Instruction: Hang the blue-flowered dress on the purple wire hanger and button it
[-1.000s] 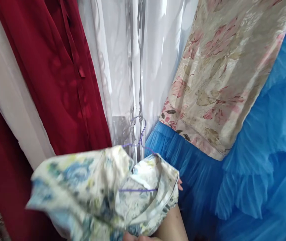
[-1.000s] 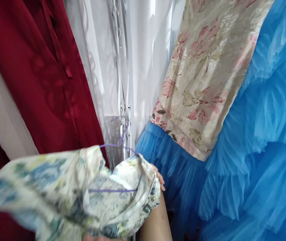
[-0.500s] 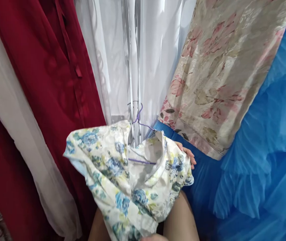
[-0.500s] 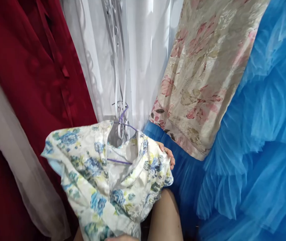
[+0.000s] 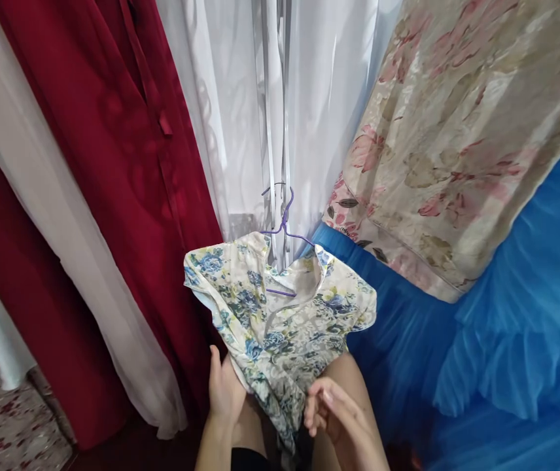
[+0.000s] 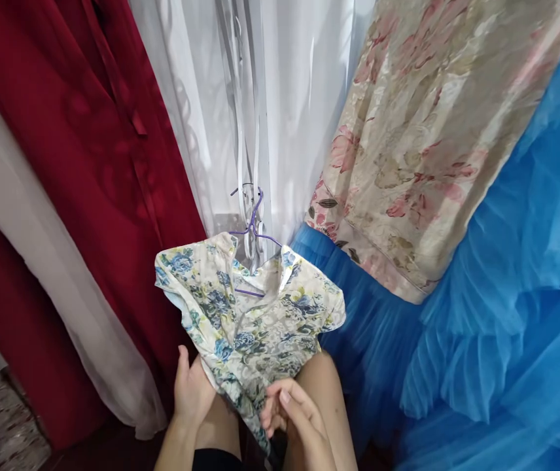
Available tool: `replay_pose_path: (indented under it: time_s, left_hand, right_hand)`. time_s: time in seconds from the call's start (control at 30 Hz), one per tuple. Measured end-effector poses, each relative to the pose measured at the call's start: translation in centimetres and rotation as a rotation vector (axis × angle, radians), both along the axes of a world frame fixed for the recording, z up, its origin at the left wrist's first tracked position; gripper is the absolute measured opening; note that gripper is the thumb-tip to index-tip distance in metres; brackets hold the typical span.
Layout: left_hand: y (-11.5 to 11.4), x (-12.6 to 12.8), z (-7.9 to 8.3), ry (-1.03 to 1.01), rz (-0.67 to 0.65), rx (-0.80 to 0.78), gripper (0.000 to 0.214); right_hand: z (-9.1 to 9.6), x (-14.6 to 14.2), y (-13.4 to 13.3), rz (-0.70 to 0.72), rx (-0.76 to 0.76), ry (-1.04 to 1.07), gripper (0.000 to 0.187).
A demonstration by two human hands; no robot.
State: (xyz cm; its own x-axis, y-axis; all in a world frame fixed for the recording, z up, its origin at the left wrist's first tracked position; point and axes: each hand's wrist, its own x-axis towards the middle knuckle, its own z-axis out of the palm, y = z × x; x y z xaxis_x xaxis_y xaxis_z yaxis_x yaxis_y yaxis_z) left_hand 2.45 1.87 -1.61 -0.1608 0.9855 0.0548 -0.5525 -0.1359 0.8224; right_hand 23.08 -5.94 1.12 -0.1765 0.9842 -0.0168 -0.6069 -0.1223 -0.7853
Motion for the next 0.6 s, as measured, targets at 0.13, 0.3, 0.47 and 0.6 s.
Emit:
replay_pose_path:
  time_s: [0.13,0.3,0.47,0.6]
  left_hand:
    - [-1.8,-0.4,1.3,0.133,-0.003,-0.061,0.072]
    - [-3.5,2.3,2.9,0.297,-0.022,-0.039,0.056]
    - [-3.3,3.5,3.3,0.350,-0.022,-0.045,0.047]
    - [-2.9,2.6,3.1,0.428,-0.007,-0.011,0.044]
  right_hand:
    - [0.9,-1.5,2.9,-0.097,0.091,-0.310,0.036]
    - [0.1,-3.5,4.2,-0.135,0.171,-0.476,0.039]
    - [0.0,-4.2,3.0,-0.184,0.161,-0.479,0.054]
    - [0.5,-4.2,2.8,-0.228,0.173,-0.510,0.048]
